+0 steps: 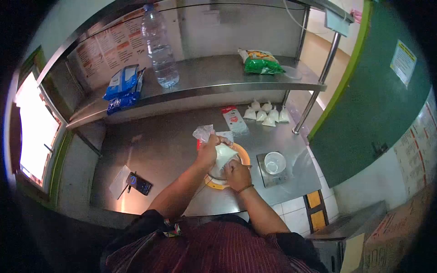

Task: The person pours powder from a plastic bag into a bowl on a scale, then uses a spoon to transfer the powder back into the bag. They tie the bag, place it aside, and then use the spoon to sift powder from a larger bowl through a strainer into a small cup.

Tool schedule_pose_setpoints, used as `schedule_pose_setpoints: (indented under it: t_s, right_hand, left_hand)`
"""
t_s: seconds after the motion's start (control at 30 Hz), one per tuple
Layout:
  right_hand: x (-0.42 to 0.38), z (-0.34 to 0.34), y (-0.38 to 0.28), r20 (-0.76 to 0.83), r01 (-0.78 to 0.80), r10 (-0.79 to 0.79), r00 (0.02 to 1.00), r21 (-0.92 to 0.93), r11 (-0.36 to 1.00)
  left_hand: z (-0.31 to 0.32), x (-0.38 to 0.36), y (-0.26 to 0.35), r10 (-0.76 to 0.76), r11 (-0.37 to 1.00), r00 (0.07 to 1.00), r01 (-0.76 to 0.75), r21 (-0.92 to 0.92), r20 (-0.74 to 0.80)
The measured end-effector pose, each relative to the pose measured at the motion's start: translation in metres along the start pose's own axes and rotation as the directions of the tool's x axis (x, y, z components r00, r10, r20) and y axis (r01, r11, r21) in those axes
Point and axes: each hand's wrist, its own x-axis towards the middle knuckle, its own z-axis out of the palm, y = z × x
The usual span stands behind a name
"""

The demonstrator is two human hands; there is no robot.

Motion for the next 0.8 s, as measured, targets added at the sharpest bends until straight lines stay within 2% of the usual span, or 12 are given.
schedule_pose_setpoints:
  t_s: [0.07,0.13,0.23,0.33,0.37,0.4,0.43,0.57,0.63,0.7,0.73,0.8]
  right_hand:
    - [-0.012,-0.011,-0.031,0.069,0.039,-0.003,0.998,-0.528,0.848]
    - [-0.015,-0.019,-0.028,0.088,0.039,0.009,0.996,-0.522,0.852]
    - [-0.012,-0.029,-0.062,-0.022,0.012,-0.027,0.999,-0.519,0.855]
    - [-0.007,-0.039,-0.069,-0.027,-0.028,0.018,0.999,-0.430,0.902]
    - [-0.005,-0.039,-0.069,-0.011,0.181,-0.212,0.977,-0.478,0.859]
    - [-0.003,-0.038,-0.069,0.016,0.376,-0.431,0.902,-0.519,0.768]
    - [-0.005,-0.035,-0.081,0.023,0.379,-0.430,0.902,-0.518,0.767]
    - [-0.011,-0.022,-0.087,0.128,0.477,-0.501,0.856,-0.574,0.666]
    - [-0.011,-0.018,-0.075,0.095,0.455,-0.498,0.862,-0.578,0.678]
    - [-0.014,-0.009,-0.064,-0.035,0.501,-0.518,0.854,-0.210,0.840]
    - [-0.017,-0.005,-0.057,-0.040,0.498,-0.516,0.855,-0.212,0.841]
    - [-0.022,0.000,-0.047,0.136,-0.041,0.000,0.991,0.300,0.953]
  left_hand:
    - [-0.012,0.007,-0.016,0.002,1.000,1.000,-0.002,-0.013,-0.012]
    - [-0.027,0.014,-0.037,0.193,0.919,0.981,-0.176,0.353,-0.014]
    - [-0.036,0.022,-0.063,0.165,0.914,0.956,-0.055,0.403,-0.244]
    - [-0.028,0.004,-0.040,0.077,0.905,0.954,0.055,0.421,-0.289]
    - [-0.026,0.002,-0.034,0.076,0.906,0.953,0.056,0.419,-0.292]
    - [-0.025,0.002,-0.031,-0.011,0.975,0.966,0.067,0.210,-0.256]
    - [-0.021,-0.001,-0.024,-0.087,0.996,0.975,0.087,-0.008,-0.203]
    - [0.001,-0.020,0.004,-0.166,0.951,0.969,0.108,-0.289,-0.183]
    - [0.003,-0.016,0.002,-0.037,0.927,0.997,0.009,-0.374,-0.068]
    - [0.003,-0.019,0.005,0.019,0.937,1.000,-0.024,-0.348,-0.018]
    - [0.004,-0.024,0.010,0.074,0.944,0.997,-0.061,-0.325,0.027]
    - [0.001,-0.027,0.016,0.023,0.964,1.000,-0.017,-0.267,0.020]
